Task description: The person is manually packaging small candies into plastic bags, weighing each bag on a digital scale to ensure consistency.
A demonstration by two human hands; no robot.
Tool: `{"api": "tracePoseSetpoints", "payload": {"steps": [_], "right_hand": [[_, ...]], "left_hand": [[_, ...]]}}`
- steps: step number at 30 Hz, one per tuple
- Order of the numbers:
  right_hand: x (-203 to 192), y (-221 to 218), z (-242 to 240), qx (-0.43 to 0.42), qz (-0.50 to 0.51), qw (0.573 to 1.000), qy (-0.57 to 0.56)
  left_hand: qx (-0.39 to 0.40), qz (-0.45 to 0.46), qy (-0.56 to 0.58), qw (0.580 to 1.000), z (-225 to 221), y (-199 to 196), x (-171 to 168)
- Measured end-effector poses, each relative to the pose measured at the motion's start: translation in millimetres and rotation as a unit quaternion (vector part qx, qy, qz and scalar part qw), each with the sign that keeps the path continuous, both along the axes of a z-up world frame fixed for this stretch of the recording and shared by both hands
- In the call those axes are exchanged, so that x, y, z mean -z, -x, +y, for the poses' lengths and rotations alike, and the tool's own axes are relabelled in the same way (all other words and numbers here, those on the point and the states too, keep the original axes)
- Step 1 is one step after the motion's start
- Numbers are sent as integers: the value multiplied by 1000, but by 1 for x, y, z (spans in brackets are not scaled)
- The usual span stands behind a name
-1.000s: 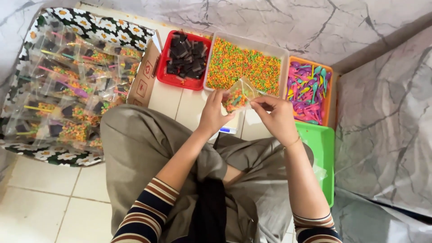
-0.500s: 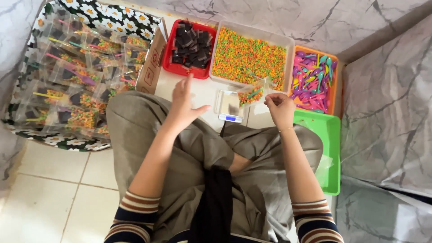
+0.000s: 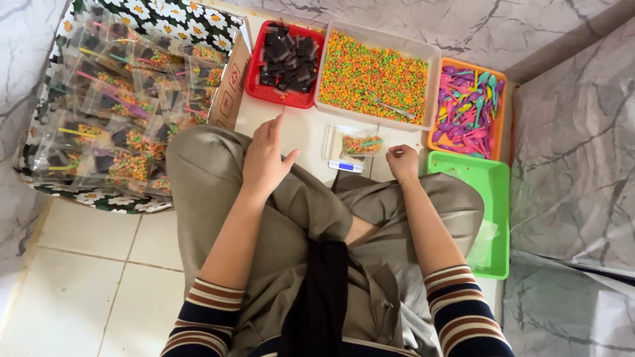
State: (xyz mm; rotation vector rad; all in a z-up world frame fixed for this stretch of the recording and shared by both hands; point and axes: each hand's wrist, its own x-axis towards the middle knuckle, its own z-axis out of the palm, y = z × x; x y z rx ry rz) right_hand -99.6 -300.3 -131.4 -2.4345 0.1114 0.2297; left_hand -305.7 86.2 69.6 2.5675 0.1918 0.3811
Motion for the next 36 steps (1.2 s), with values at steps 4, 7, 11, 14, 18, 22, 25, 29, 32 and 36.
{"api": "tracePoseSetpoints", "payload": {"steps": [4,7,11,14,18,22,25,29,32,36], "right_hand": [[3,-3,-7,-2,10,999,38],[24,-4,-11,-6,-6,1000,29],[-1,12,-5,4,-112,993,-31],[-19,21,6,28,-137,989,-51],[-17,17,2,39,-161,985,-43],[-11,13,-1,27,-197,979,-35],[-22,15,1,40,-177,983,-37],[-27,15,5,68,-158,984,-39],[-28,14,1,70,-153,985,-41],[-20,11,1,86,-131,987,-31]], "left_hand": [[-2,15,-24,1000,-6,-1,-3],[-15,-21,-35,999,-5,-1,-2],[-12,-30,-24,999,-4,0,-4],[-8,5,-18,1000,0,2,-12],[-1,20,-7,1000,-5,3,-15],[-9,11,-5,1000,-7,-1,-13],[-8,25,-16,1000,-8,0,-17],[-3,48,-25,999,-5,3,-22],[-4,51,-24,998,-7,3,-19],[3,51,-23,998,-4,2,-15]]}}
